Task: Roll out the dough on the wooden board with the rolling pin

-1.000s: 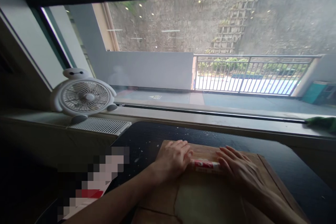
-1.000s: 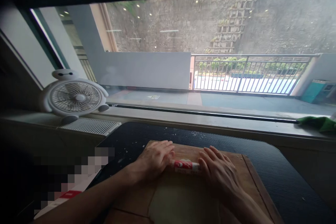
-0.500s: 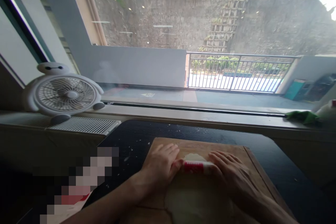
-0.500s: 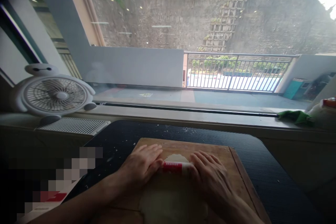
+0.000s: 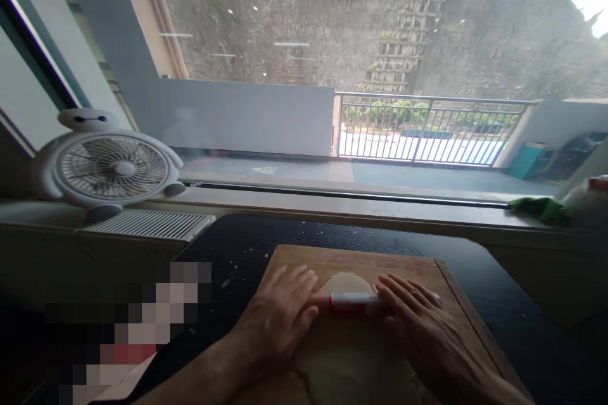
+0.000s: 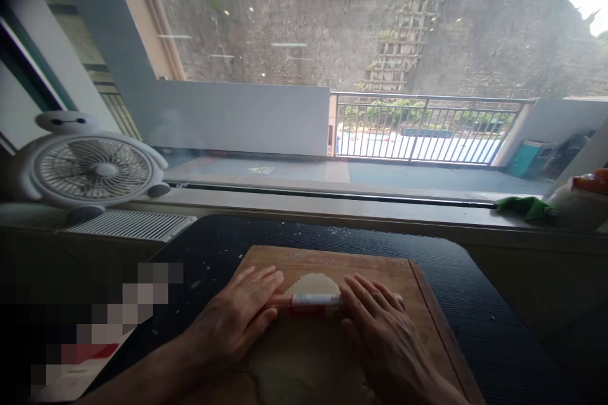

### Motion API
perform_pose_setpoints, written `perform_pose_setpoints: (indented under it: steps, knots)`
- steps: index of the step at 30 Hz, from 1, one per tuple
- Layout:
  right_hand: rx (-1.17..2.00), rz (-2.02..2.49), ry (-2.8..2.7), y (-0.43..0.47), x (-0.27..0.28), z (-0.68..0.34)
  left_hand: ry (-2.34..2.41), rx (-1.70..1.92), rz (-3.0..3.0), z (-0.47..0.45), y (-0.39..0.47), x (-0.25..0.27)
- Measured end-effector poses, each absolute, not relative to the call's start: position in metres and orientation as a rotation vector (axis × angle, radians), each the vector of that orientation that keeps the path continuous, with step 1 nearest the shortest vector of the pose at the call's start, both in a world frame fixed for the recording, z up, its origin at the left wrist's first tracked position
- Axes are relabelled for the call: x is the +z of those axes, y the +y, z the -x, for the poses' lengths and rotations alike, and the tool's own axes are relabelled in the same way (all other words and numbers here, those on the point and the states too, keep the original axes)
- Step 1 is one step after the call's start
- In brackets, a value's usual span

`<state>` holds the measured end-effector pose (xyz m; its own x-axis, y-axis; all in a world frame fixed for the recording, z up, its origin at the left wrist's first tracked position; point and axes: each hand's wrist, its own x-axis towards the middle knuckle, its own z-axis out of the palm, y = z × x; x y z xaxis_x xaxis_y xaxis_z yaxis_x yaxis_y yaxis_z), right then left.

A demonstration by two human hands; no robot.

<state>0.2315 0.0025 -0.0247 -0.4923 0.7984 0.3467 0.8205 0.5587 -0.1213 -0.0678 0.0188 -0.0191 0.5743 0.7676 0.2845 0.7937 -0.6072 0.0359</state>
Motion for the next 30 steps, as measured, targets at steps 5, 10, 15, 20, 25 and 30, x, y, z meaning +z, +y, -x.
perform_pose_setpoints:
  steps: [5, 10, 15, 20, 25, 30]
  knots:
    - [0.011, 1.286, -2.476, 0.023, -0.018, -0.216, -1.274, -0.454, 2.538, 0.085, -0.029, -0.038]
    - [0.062, 1.424, -2.408, 0.092, -0.004, -0.147, -1.369, -0.555, 2.409, 0.083, -0.028, -0.036]
    - [0.037, 1.27, -2.453, 0.074, -0.004, -0.119, -1.365, -0.599, 2.344, 0.078, -0.034, -0.033]
    - [-0.197, 1.29, -2.43, 0.004, -0.021, -0.157, -1.166, -0.693, 2.345, 0.074, -0.051, -0.038]
    - [-0.202, 1.375, -2.448, 0.019, -0.02, -0.145, -1.243, -0.764, 2.308, 0.077, -0.049, -0.041]
    - [0.073, 1.404, -2.499, 0.086, -0.004, -0.083, -1.452, -0.695, 2.268, 0.091, -0.036, -0.045]
